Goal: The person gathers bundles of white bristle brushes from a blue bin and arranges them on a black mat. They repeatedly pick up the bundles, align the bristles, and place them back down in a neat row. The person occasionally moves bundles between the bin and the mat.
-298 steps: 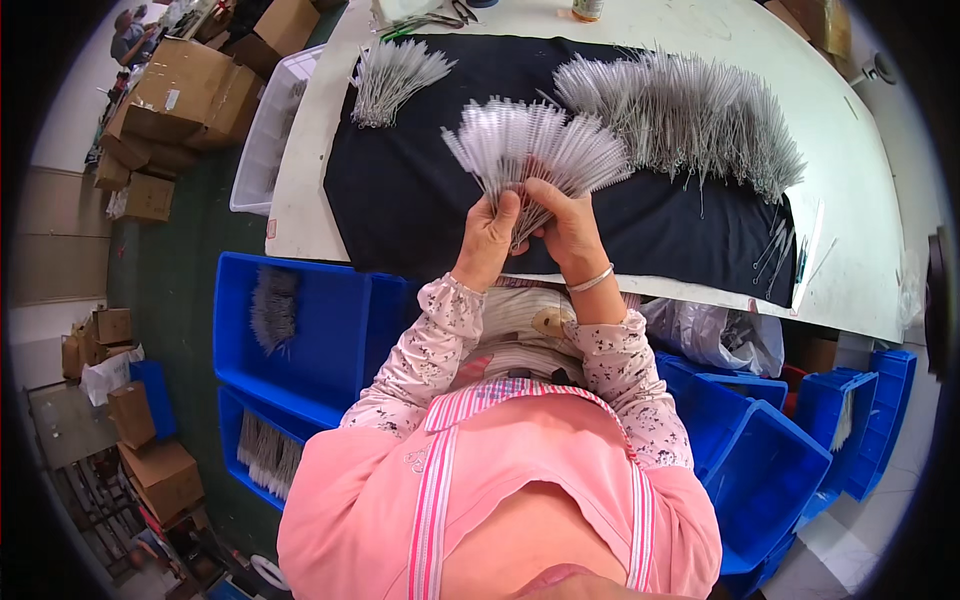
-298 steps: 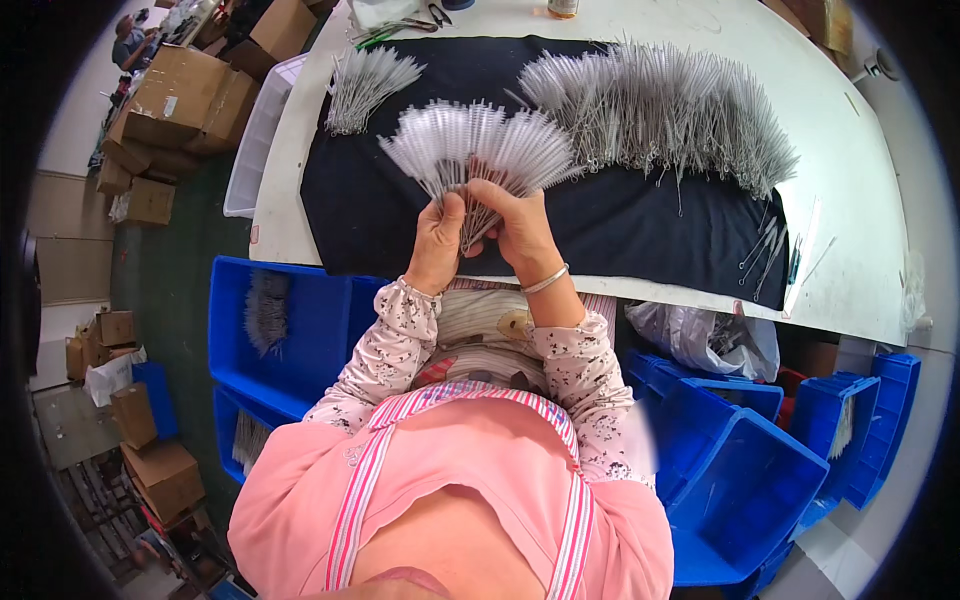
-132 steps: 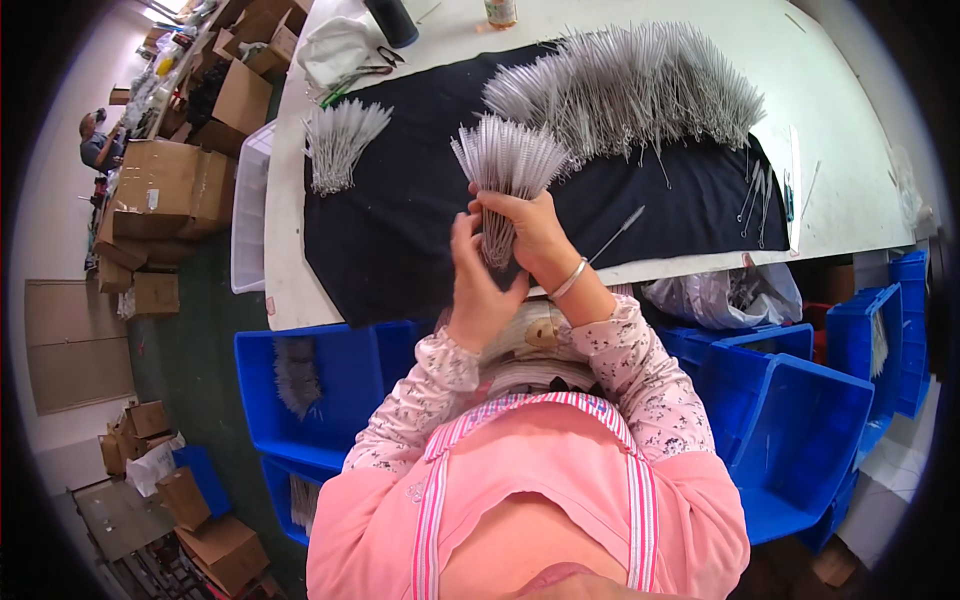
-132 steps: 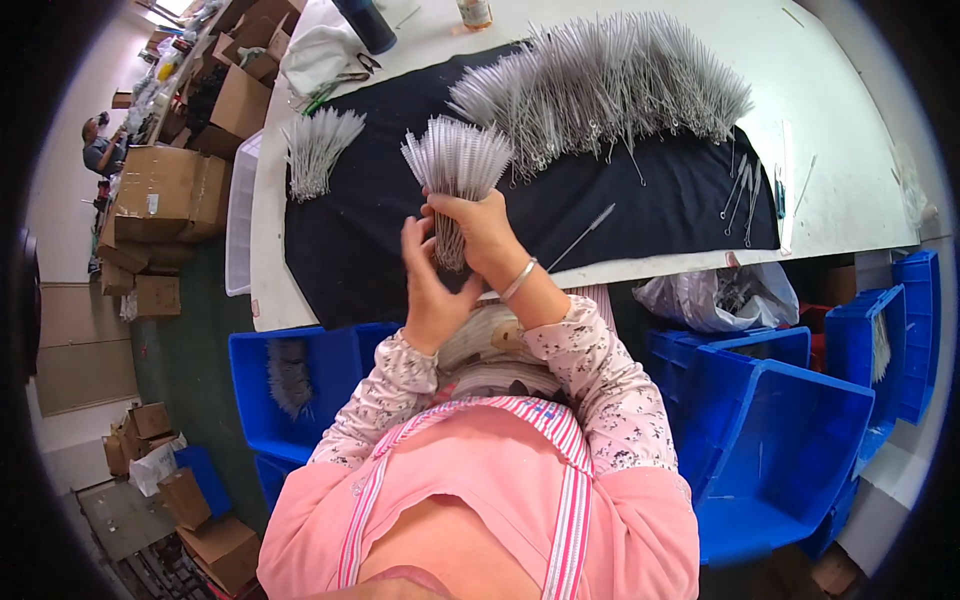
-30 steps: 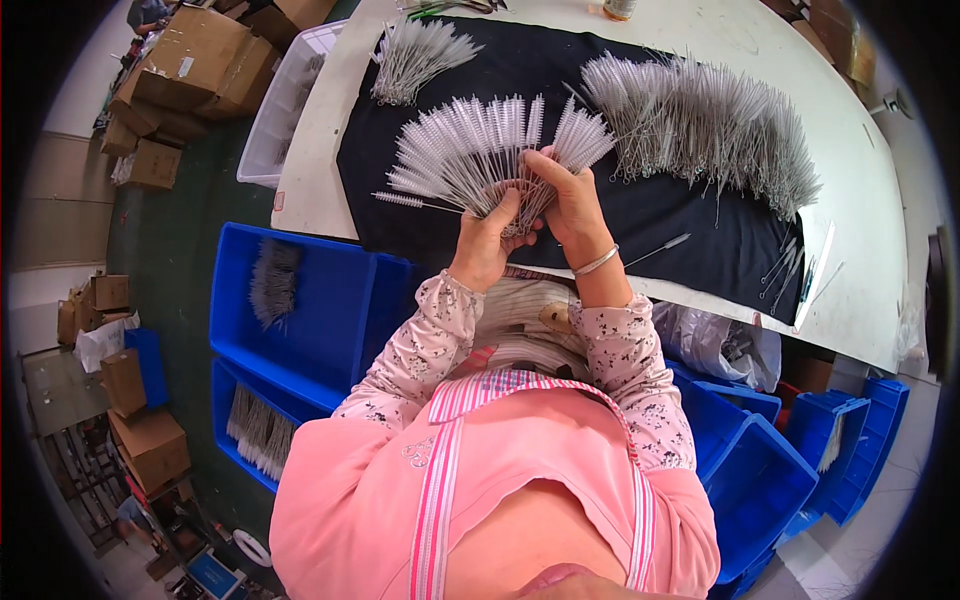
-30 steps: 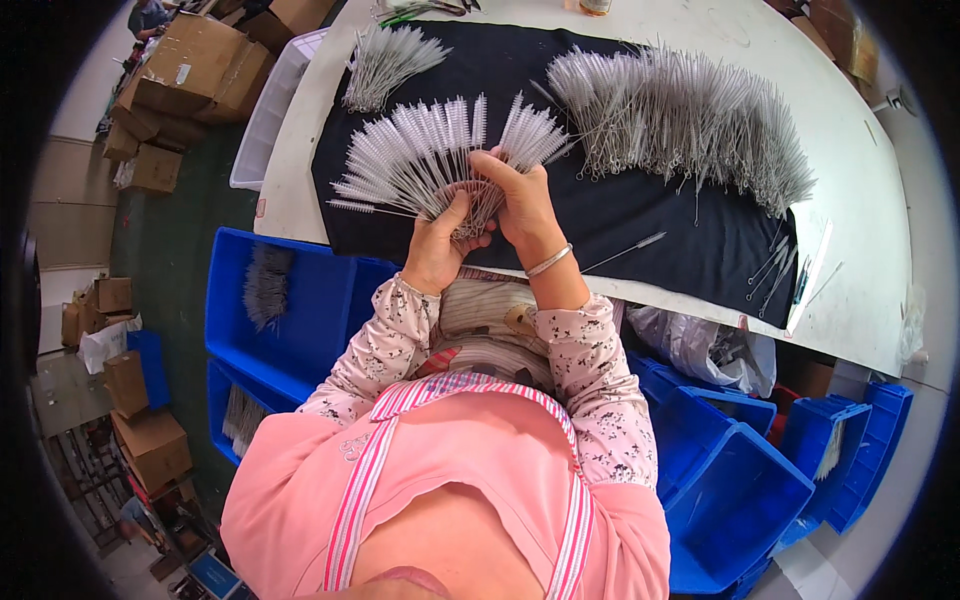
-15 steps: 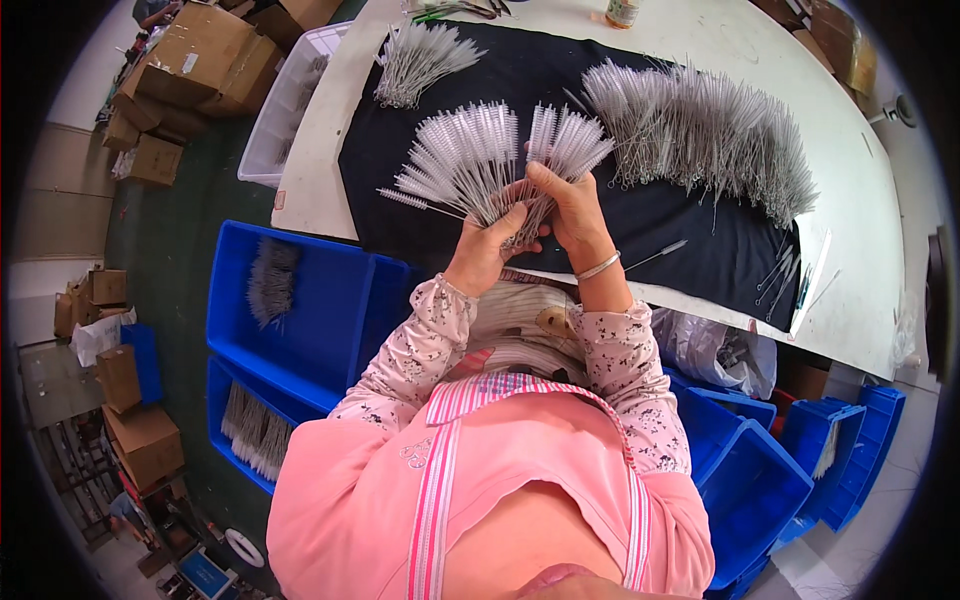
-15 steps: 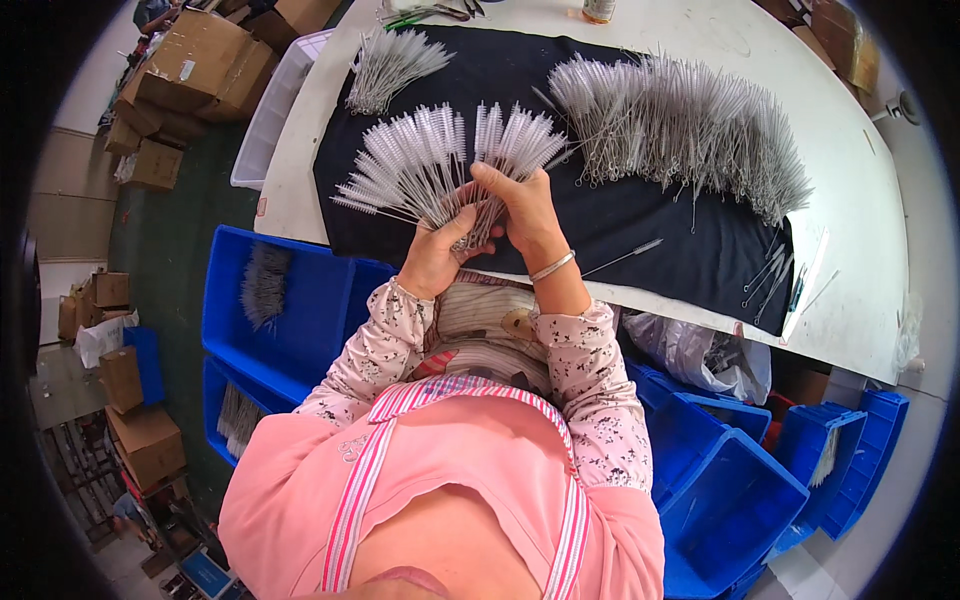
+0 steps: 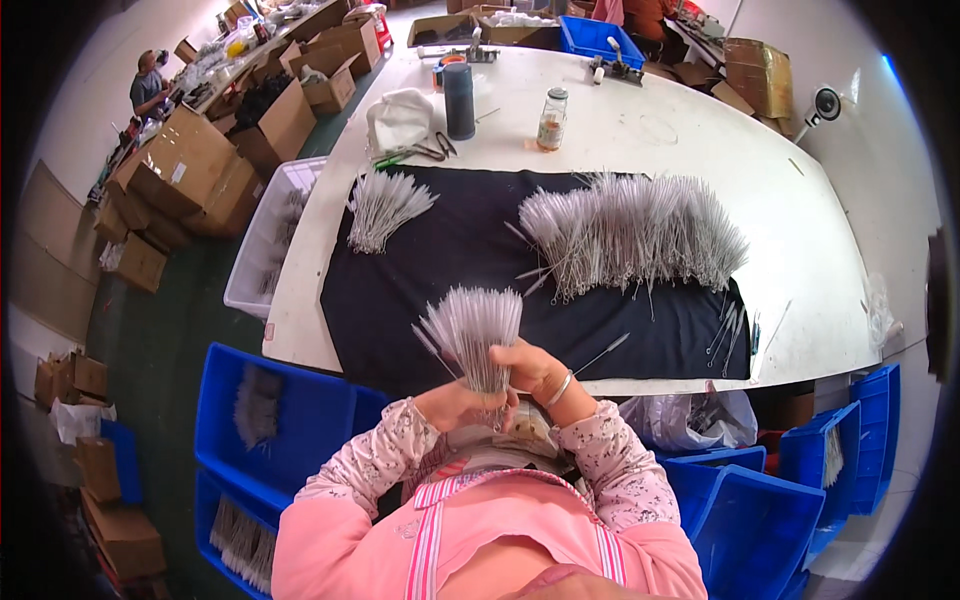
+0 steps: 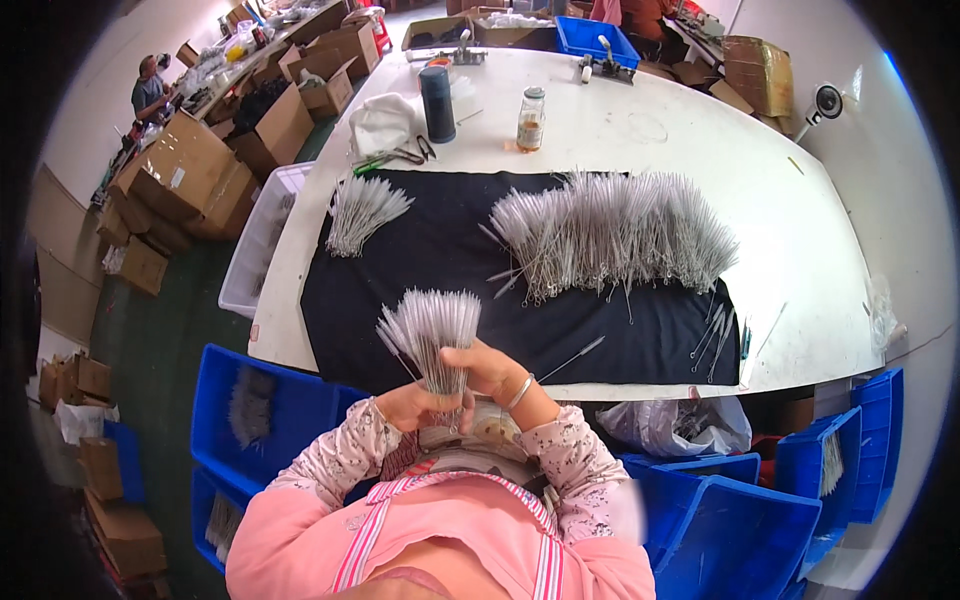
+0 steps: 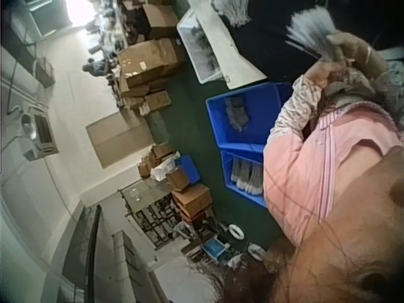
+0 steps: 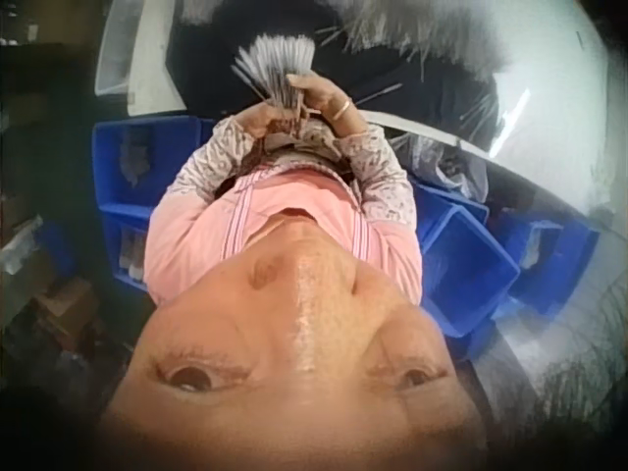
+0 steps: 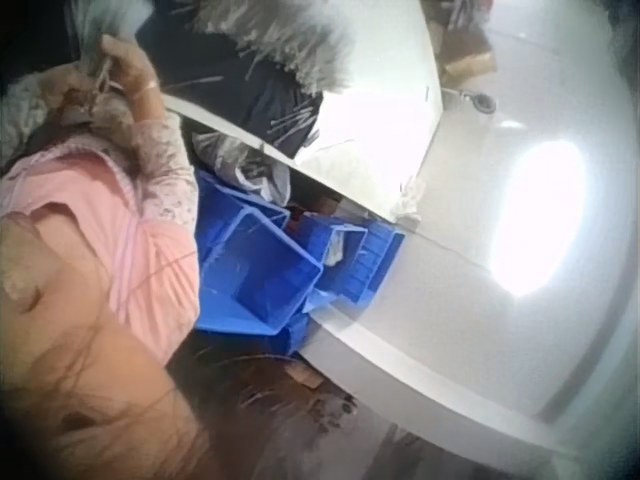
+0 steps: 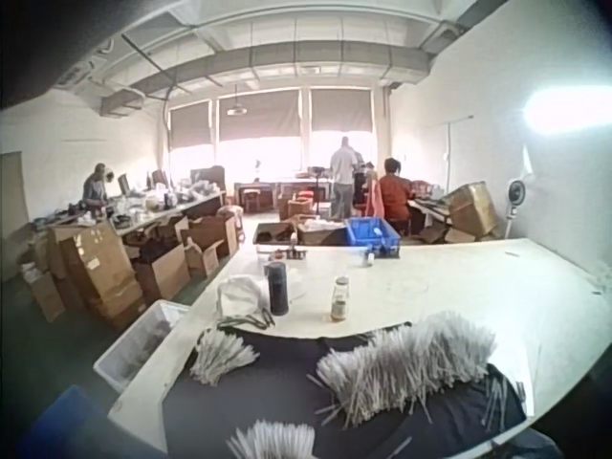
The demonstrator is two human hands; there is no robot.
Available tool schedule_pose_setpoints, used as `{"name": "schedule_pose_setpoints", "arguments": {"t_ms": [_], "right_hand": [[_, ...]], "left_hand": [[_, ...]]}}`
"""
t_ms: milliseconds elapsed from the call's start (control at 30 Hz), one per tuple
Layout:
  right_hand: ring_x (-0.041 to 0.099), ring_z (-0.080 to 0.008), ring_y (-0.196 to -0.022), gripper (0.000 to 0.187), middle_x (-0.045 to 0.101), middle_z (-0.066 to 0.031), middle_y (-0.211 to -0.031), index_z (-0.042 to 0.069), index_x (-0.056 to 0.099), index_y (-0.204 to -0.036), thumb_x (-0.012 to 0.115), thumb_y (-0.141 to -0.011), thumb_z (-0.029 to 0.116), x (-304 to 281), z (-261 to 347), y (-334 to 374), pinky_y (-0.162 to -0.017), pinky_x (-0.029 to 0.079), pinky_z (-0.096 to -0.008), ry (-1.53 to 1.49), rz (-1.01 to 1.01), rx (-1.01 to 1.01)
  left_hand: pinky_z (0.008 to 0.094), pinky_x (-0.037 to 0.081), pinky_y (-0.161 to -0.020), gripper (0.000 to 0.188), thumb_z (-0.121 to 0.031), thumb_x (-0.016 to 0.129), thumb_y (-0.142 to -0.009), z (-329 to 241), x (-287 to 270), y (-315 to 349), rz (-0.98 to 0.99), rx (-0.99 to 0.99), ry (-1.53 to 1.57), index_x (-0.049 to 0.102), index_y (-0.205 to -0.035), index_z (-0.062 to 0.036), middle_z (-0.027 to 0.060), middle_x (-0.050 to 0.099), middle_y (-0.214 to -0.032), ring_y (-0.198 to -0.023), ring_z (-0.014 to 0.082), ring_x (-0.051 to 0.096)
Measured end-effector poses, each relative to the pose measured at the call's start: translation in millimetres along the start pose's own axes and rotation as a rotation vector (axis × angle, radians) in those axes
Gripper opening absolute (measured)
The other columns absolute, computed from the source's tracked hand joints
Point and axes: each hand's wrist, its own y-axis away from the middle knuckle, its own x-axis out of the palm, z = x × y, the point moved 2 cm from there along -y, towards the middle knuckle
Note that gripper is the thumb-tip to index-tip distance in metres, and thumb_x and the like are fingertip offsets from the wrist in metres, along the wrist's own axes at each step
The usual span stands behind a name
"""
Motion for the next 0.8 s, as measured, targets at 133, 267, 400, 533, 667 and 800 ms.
{"name": "schedule_pose_setpoints", "arguments": {"t_ms": [133,267,400,533,667,800], "right_hand": [[0.059,-0.0247,-0.101,0.068,0.058,-0.0164,-0.115,-0.002,0.046,-0.128,0.076,-0.075,0.028,51.3,18.5,10.7,-0.097,0.045,-0.0411,-0.109,0.099,0.037],[0.062,-0.0208,-0.081,0.056,0.061,-0.0108,-0.097,-0.001,0.049,-0.122,0.073,-0.075,0.017,52.2,16.7,8.3,-0.095,0.047,-0.0388,0.005,-0.004,0.0],[0.062,-0.0201,-0.075,0.057,0.062,-0.009,-0.087,-0.003,0.051,-0.124,0.071,-0.071,0.006,96.5,39.4,3.8,-0.1,0.043,-0.0419,-0.084,-0.059,-0.102],[0.063,-0.0197,-0.074,0.065,0.063,-0.0103,-0.085,-0.006,0.046,-0.128,0.069,-0.068,0.004,83.3,56.3,-10.6,-0.101,0.042,-0.0414,0.132,-0.014,0.031],[0.062,-0.0167,-0.072,0.037,0.063,-0.0084,-0.08,-0.006,0.059,-0.111,0.063,-0.084,0.019,79.1,71.0,-10.7,-0.087,0.05,-0.034,0.18,-0.256,0.197],[0.063,-0.0168,-0.077,0.035,0.066,-0.0101,-0.093,-0.002,0.057,-0.111,0.068,-0.085,0.019,56.0,84.5,-14.3,-0.072,0.049,-0.0268,0.904,-0.731,-0.453]], "left_hand": [[0.0333,0.049,-0.078,0.034,-0.029,0.069,-0.083,3.6,13.3,9.5,0.048,0.005,-0.018,0.062,-0.1,-0.0002,0.0089,0.063,-0.086,-0.084,0.0215,0.062],[0.035,0.048,-0.083,0.038,-0.031,0.071,-0.08,4.8,22.6,9.0,0.17,0.065,0.061,0.062,-0.1,0.0005,0.0112,0.064,-0.09,-0.09,0.0265,0.062],[0.045,0.047,-0.092,0.038,-0.022,0.07,-0.075,-13.1,38.6,16.7,0.197,0.315,0.136,0.06,-0.105,-0.0001,0.0217,0.062,-0.105,-0.099,0.0362,0.061],[0.0458,0.05,-0.086,0.033,-0.011,0.06,-0.082,-27.3,45.0,14.0,0.159,0.448,0.185,0.054,-0.113,-0.0028,0.012,0.063,-0.092,-0.094,0.0329,0.062],[0.0315,0.044,-0.07,0.019,-0.017,0.053,-0.093,-34.7,49.3,4.3,0.167,0.349,0.632,0.053,-0.107,-0.0058,-0.0014,0.047,-0.07,-0.067,0.0137,0.049],[0.0353,0.047,-0.074,0.015,-0.021,0.054,-0.093,-50.4,34.5,0.9,0.078,0.511,1.016,0.055,-0.093,-0.0053,0.0027,0.053,-0.074,-0.069,0.0176,0.054]]}}
